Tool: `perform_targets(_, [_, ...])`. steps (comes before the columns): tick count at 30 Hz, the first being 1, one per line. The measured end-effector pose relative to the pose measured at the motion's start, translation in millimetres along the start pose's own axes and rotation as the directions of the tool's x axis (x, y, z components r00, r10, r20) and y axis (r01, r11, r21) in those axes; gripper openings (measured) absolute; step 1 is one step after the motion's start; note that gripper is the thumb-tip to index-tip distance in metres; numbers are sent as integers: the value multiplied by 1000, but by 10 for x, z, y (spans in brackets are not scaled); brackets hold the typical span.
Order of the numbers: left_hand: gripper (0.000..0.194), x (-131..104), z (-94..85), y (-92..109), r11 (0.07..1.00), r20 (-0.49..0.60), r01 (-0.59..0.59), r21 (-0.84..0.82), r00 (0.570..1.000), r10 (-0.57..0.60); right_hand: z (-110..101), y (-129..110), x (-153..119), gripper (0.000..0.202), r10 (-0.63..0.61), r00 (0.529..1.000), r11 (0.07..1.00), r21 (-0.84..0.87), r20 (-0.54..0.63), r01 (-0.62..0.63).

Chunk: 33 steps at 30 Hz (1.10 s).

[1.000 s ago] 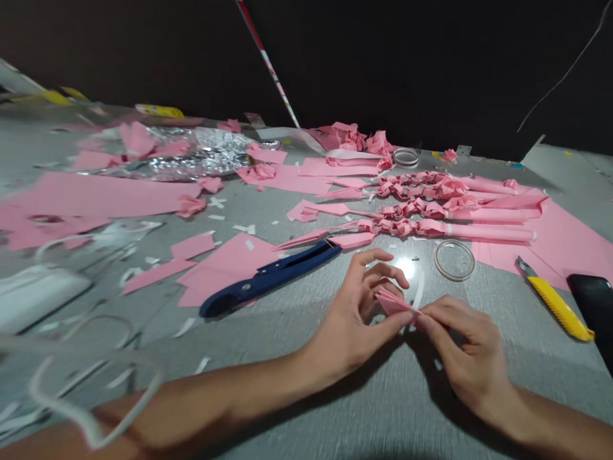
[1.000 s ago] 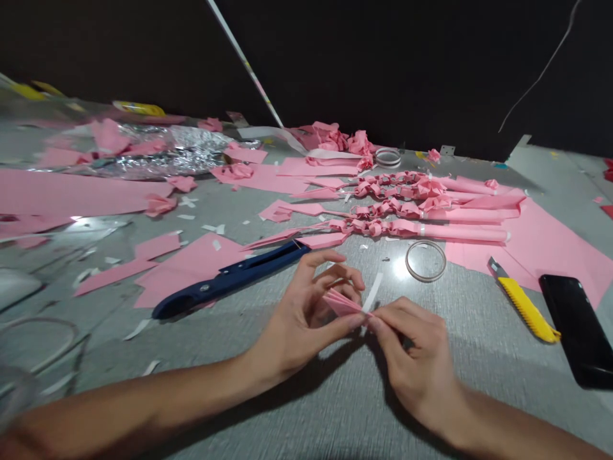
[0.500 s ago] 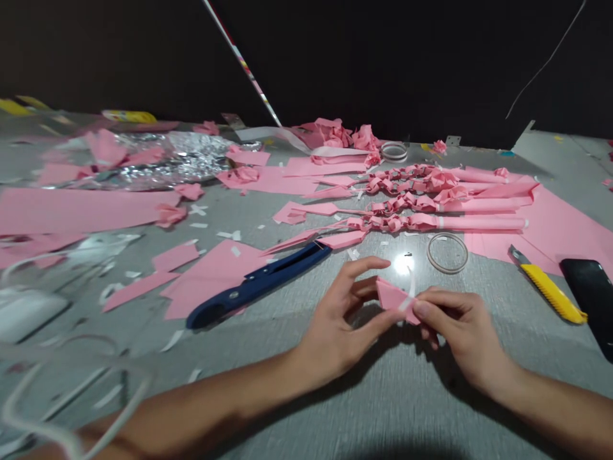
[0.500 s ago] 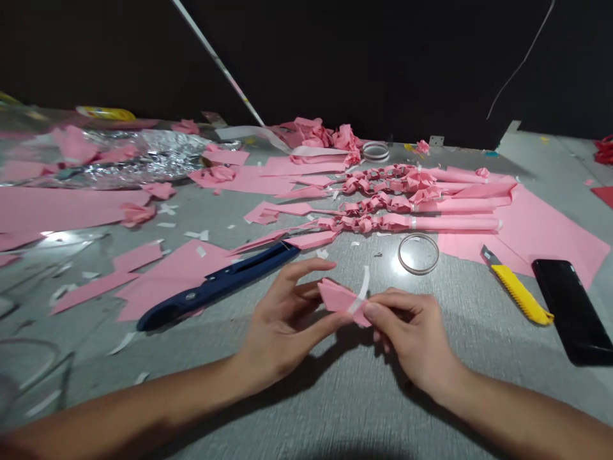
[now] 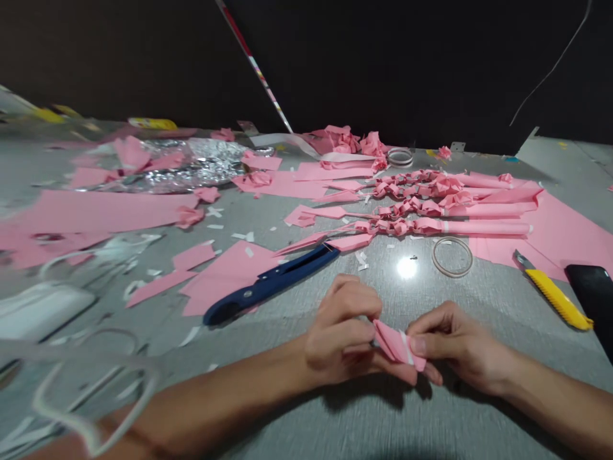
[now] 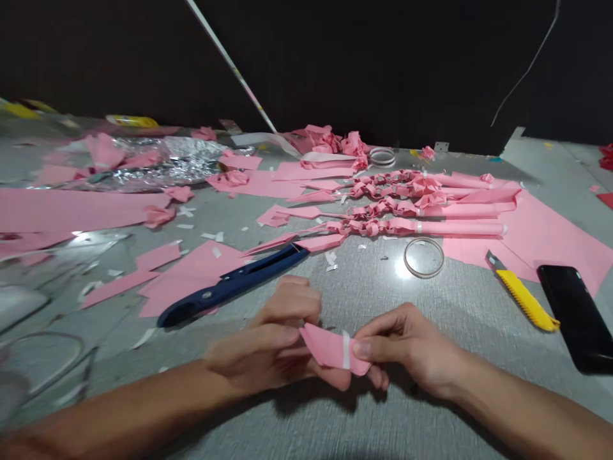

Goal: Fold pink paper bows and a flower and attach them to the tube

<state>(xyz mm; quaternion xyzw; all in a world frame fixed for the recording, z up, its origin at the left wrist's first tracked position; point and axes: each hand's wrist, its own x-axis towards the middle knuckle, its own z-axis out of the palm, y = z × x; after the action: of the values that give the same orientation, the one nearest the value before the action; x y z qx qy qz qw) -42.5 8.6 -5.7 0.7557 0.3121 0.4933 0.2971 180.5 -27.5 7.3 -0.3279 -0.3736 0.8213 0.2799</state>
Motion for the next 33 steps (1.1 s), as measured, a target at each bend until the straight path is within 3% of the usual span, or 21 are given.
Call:
perform_targets(2, [51, 46, 26, -33, 963, -100, -256, 82, 959, 264, -11, 20, 9, 36, -23, 1000, 999, 38, -17, 23])
perform_targets(3, [48, 74, 38, -47, 934, -100, -346, 87, 930, 354, -19, 27, 14, 35, -35, 999, 997, 61, -31, 37])
perform_targets(5, [55, 125, 46, -61, 934, -5, -357, -2, 934, 357, -37, 35, 22, 34, -44, 998, 994, 101, -51, 49])
perform_targets(7, [55, 160, 39, -54, 952, 137, -285, -112, 944, 299, -56, 39, 30, 33, -29, 998, 989, 141, -58, 37])
perform_targets(9, [45, 171, 36, -33, 958, 208, -224, -180, 943, 260, -74, 44, 40, 33, -7, 998, 984, 176, -63, 18])
perform_targets(13, [25, 141, 70, 21, 957, 175, -122, -264, 969, 172, -90, 47, 64, 37, 30, 995, 984, 177, -94, -13])
perform_targets(15, [21, 110, 89, 46, 960, 142, 10, -280, 989, 31, -77, 28, 59, 43, 10, 993, 998, 65, -116, -3])
perform_targets(17, [24, 81, 104, 70, 940, 88, 193, -282, 981, -175, -44, -4, 38, 48, -119, 979, 980, -179, -167, 89])
perform_targets(19, [30, 63, 125, 96, 893, 22, 337, -298, 938, -346, 1, -27, 6, 46, -341, 922, 854, -470, -182, 224])
perform_targets(21, [33, 56, 157, 123, 849, -1, 403, -342, 903, -429, 46, -19, -22, 33, -529, 838, 674, -667, -135, 318])
perform_targets(23, [33, 55, 195, 143, 813, 22, 440, -382, 883, -468, 83, 17, -39, 20, -629, 772, 545, -761, -94, 352])
perform_targets(25, [36, 57, 217, 141, 768, 81, 481, -423, 864, -496, 106, 55, -44, 19, -685, 722, 474, -812, -98, 340])
perform_targets(27, [42, 72, 191, 104, 749, 128, 474, -462, 872, -473, 113, 63, -46, 24, -704, 700, 456, -834, -124, 310])
perform_targets(29, [40, 109, 100, 39, 815, 88, 363, -452, 927, -364, 101, 32, -46, 26, -682, 711, 493, -824, -170, 277])
perform_targets(31, [25, 165, -39, -28, 945, -7, 165, -284, 985, -174, 68, -19, -44, 30, -632, 736, 575, -784, -244, 234])
perform_targets(33, [22, 222, -177, -72, 999, 47, -41, -4, 998, 41, 19, -64, -36, 31, -570, 759, 659, -727, -315, 193])
